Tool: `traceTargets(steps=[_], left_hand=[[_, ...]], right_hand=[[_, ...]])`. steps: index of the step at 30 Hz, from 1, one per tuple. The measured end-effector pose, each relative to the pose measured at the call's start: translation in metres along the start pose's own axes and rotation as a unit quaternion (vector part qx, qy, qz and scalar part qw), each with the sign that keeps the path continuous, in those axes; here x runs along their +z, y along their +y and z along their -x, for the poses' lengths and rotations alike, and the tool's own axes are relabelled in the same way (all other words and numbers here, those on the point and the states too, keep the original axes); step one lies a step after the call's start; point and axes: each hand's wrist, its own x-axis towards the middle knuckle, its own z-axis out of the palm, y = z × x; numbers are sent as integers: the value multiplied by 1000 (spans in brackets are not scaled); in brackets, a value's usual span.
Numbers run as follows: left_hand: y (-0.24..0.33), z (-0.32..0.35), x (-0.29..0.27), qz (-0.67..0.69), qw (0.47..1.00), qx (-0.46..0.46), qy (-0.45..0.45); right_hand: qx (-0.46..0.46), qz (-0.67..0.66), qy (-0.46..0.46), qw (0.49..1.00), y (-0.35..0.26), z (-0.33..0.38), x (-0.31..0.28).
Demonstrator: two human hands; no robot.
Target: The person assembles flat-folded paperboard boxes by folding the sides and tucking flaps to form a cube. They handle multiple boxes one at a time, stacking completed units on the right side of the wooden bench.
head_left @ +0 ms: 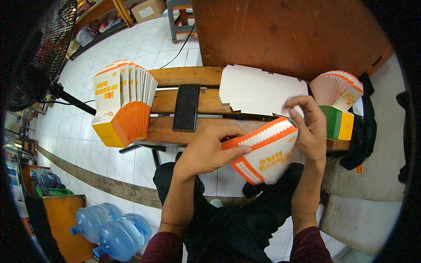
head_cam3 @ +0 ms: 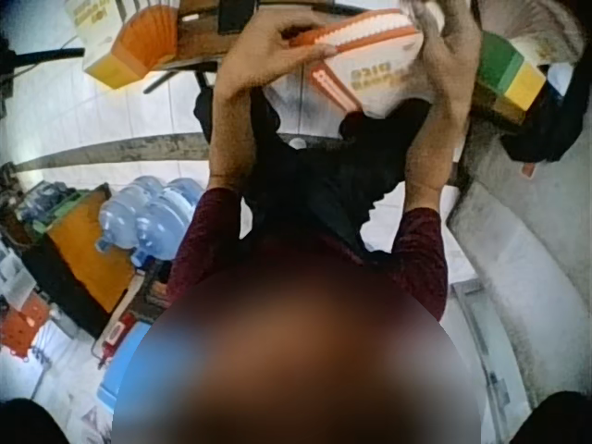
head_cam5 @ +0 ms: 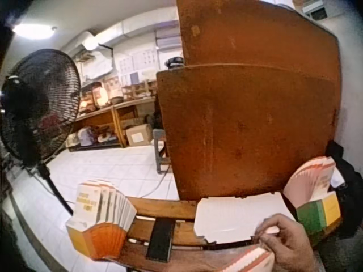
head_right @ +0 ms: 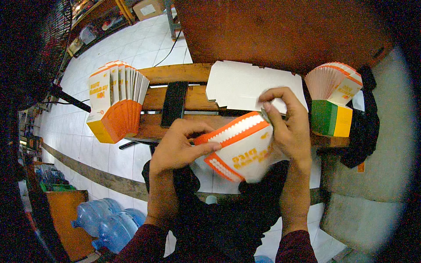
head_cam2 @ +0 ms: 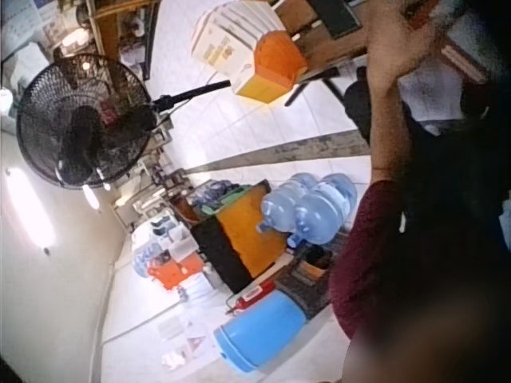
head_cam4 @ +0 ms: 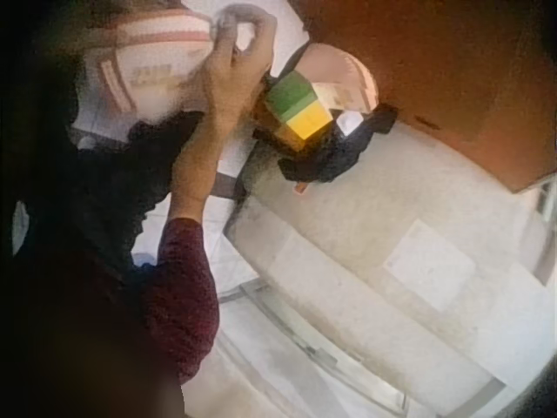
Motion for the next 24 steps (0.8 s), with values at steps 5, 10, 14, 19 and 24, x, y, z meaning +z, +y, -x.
traceTargets(steps=[5,10,14,19,24], left_hand=[[0,-1,17,268,928,-158,207],[-3,-6,16,328,910,-50,248],[-1,-1,14,257,929,13,265],[-2,-6,19,76,951,90,287],[-9,-14,32,-50,919,138,367]], right_hand=[[-185,120,127,967,-14,11,29],[-210,181,-37,960,-23,20,46],[-71,-54,-75,993,-14,15,28],[78,-104,-147,981,-8,6,9],[17,-79,48,996,-14,10,24]])
